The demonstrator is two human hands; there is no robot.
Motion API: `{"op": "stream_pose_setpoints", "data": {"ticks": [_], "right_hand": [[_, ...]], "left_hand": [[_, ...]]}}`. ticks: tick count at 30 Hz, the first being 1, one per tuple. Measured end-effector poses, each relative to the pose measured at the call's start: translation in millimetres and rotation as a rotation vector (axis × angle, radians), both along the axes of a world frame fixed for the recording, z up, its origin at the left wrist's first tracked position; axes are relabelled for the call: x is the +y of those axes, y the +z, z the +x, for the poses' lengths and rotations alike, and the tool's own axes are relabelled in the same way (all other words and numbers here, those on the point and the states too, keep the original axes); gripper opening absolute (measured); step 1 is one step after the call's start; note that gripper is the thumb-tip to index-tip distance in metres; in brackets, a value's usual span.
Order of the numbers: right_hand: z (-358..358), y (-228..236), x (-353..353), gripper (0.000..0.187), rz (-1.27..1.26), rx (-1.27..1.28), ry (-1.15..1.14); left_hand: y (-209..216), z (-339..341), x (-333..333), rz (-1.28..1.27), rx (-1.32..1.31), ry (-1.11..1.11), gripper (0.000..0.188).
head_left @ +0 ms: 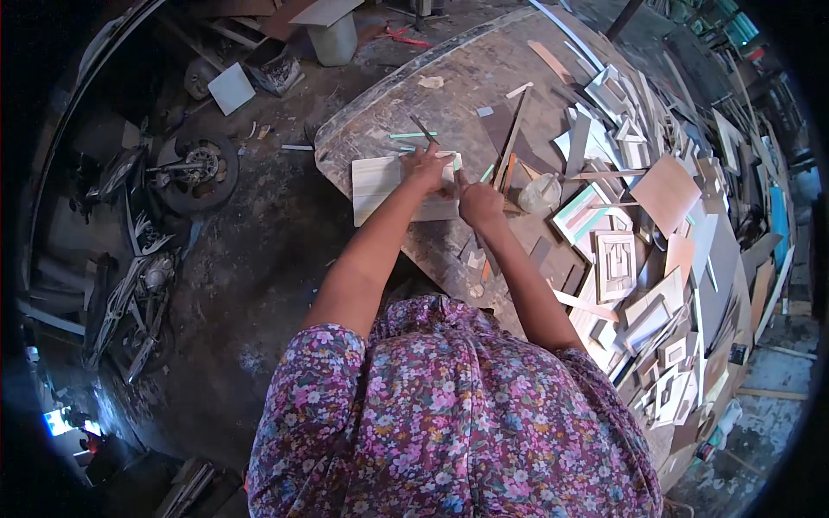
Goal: The recorder is assembling, measuring, and fitting together small wooden frames on a workshop workbench.
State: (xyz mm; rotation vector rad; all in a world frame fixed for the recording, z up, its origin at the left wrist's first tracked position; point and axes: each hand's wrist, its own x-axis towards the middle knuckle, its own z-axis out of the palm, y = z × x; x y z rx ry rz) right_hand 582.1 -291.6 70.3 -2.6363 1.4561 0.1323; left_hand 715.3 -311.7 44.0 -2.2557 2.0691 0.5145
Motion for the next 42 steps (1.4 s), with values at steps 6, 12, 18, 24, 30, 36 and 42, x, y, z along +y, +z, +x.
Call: {"op": "stream_pose_setpoints", "data": {"ticks": [6, 12, 18, 24, 30, 36, 42], "right_hand": [[-13, -10, 20, 0.053, 0.061, -0.031, -0.045], [-25, -3, 29, 0.052, 0.042, -0.115, -0.080], [-18, -3, -15, 0.056, -0.003, -0.065, -0.071], [-2, -7, -20, 0.054, 0.014, 0.036, -0.036], [-4, -30, -20, 0.057, -0.158, -0.037, -0.019], [-7, -31, -5, 0.058, -0.148, -0.076, -0.014], [-16, -24, 19, 0.055, -0.161, -0.038, 0.014]], "left_hand": [[-3, 2, -3, 0.001, -0.016, -0.025, 0.085], [-8, 5, -4, 0.010, -0.050, -0.033, 0.087], [-6, 0, -5, 0.027, -0.007, -0.003, 0.084], [-12, 2, -3, -0.007, -0.005, -0.007, 0.079], [-7, 2, -3, 0.027, 0.039, 0.019, 0.070], [4, -1, -2, 0.054, 0.016, 0.009, 0.074], [-11, 6, -5, -0.009, 0.016, -0.027, 0.084]]}}
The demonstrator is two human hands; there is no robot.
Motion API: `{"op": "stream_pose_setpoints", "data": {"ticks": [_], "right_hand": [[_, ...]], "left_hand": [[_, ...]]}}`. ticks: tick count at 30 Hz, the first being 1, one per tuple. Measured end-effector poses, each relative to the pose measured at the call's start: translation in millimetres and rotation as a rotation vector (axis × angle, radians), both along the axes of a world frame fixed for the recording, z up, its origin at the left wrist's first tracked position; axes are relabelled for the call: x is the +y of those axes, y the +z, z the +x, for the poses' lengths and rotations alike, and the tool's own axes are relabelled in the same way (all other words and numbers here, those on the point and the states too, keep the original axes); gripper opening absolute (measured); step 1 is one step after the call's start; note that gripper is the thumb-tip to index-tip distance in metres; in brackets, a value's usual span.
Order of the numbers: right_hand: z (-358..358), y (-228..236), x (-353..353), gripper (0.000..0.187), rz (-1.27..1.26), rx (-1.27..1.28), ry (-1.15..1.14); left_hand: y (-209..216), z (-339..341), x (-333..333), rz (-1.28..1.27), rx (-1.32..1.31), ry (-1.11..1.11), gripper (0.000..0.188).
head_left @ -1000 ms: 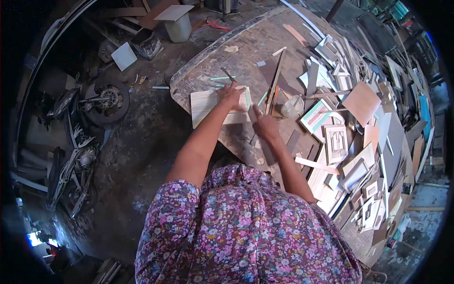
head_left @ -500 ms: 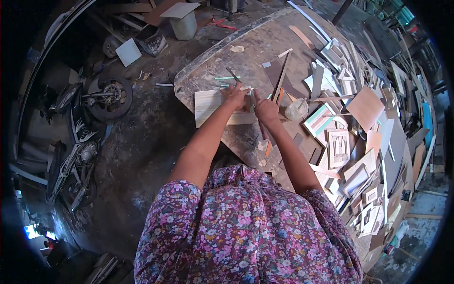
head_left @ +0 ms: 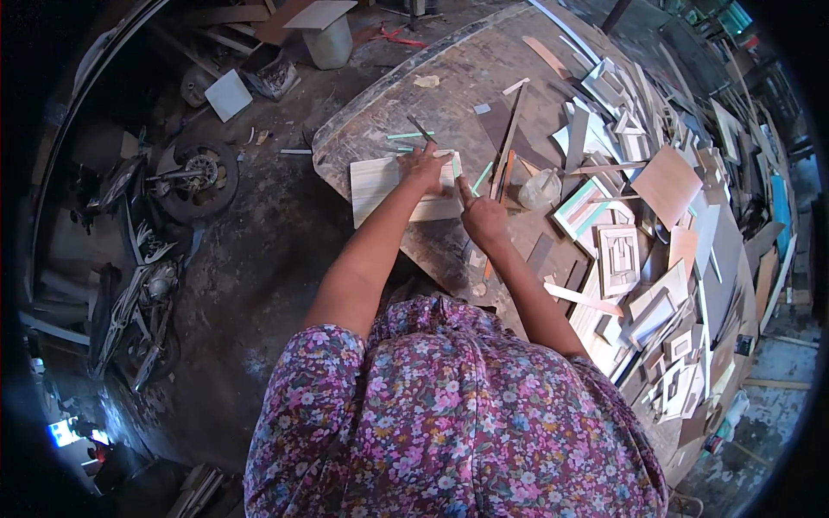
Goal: The recorder is assembling, measuring, and fitting together small wooden frames on a workshop workbench.
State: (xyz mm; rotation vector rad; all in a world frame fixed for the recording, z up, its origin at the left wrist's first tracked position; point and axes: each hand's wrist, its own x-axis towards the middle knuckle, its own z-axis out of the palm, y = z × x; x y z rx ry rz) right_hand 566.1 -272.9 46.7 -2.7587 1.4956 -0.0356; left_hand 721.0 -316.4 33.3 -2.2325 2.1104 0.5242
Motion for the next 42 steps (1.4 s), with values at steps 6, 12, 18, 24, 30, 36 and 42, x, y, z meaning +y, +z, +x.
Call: {"op": "stream_pose_setpoints", "data": {"ticks": [6, 12, 18, 24, 30, 36, 42], "right_hand": [[-13, -9, 9, 0.054, -0.006, -0.147, 0.009], [-8, 19, 13, 0.055, 0.186, -0.160, -0.130], [5, 6, -4, 0.054, 0.126, -0.106, -0.116], [19, 6, -25, 0.051, 0.111, -0.111, -0.143], [17, -5, -22, 0.051, 0.034, -0.167, -0.102], [14, 0, -15, 0.054, 0.192, -0.099, -0.194], [32, -2, -55, 0.059, 0.100, -0.145, -0.159]], "left_hand": [[-6, 1, 1, -0.047, 0.051, -0.022, 0.090], [3, -3, 5, -0.010, -0.002, -0.006, 0.090], [-3, -2, 6, -0.114, -0.006, 0.054, 0.098], [-1, -4, 4, -0.035, -0.005, 0.076, 0.092], [2, -2, 4, -0.072, -0.024, 0.048, 0.086], [9, -5, 7, -0.031, -0.009, 0.075, 0.088], [0, -5, 3, -0.048, -0.006, 0.074, 0.093]]}}
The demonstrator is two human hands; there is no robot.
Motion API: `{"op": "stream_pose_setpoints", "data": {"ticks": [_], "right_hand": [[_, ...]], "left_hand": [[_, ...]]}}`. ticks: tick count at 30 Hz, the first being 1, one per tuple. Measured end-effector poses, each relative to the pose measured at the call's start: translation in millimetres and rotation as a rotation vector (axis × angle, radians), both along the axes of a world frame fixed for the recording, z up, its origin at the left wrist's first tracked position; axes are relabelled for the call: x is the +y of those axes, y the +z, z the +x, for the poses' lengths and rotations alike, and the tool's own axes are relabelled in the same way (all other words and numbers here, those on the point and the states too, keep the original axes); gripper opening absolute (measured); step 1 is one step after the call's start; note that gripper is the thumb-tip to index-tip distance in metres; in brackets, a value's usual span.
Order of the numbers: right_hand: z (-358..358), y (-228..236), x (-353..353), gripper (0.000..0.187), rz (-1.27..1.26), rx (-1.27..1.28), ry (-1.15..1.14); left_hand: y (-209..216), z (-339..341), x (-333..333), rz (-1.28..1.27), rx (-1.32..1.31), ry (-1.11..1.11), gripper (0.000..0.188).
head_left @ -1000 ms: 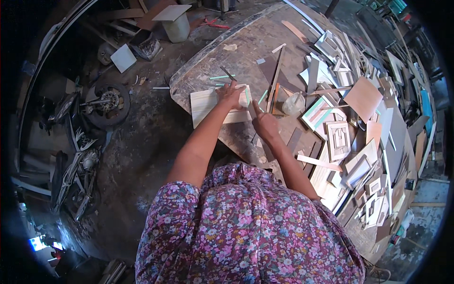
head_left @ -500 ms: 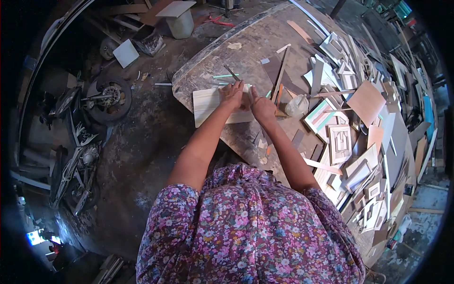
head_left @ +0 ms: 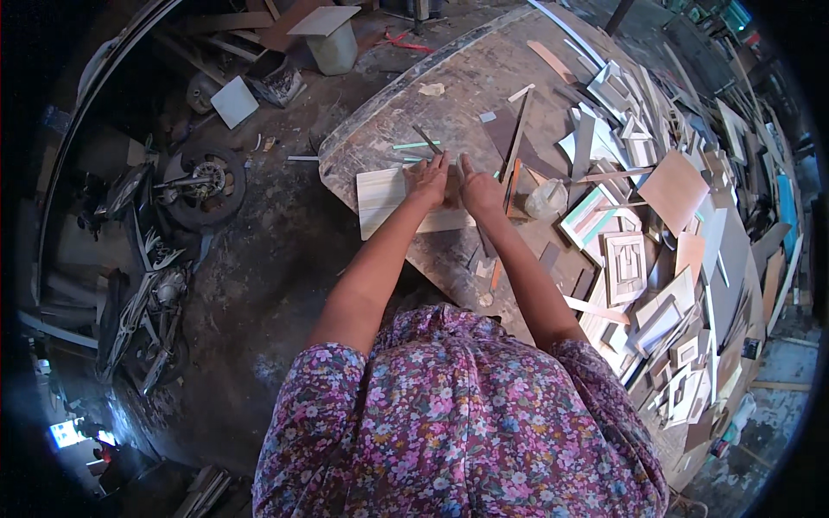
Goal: The recorder is assembling, measuring, and fitting together small wooden frames on a workshop workbench.
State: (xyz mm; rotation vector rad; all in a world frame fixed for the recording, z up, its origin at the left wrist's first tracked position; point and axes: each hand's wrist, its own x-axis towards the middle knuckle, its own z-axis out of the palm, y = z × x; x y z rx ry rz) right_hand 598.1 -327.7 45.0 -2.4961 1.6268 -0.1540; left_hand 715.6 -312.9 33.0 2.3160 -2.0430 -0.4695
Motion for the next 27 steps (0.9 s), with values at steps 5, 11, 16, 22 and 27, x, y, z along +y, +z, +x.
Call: {"op": "stream_pose_setpoints", "data": {"ticks": [5, 11, 16, 22, 27], "right_hand": [[2, -5, -7, 0.058, -0.053, 0.050, 0.015], [-14, -5, 35, 0.061, -0.066, 0.078, 0.040], [-19, 0, 45, 0.059, 0.018, 0.046, -0.043], [2, 12, 4, 0.058, 0.032, -0.002, 0.002], [7, 4, -12, 0.058, 0.029, 0.052, -0.005]], "left_hand": [[5, -2, 1, 0.022, 0.047, 0.013, 0.098], [3, 3, 1, 0.037, 0.046, 0.045, 0.097], [9, 0, 2, 0.043, 0.030, 0.003, 0.096], [2, 1, 0, 0.019, 0.023, -0.001, 0.098], [3, 0, 2, 0.026, 0.009, -0.009, 0.099]]}}
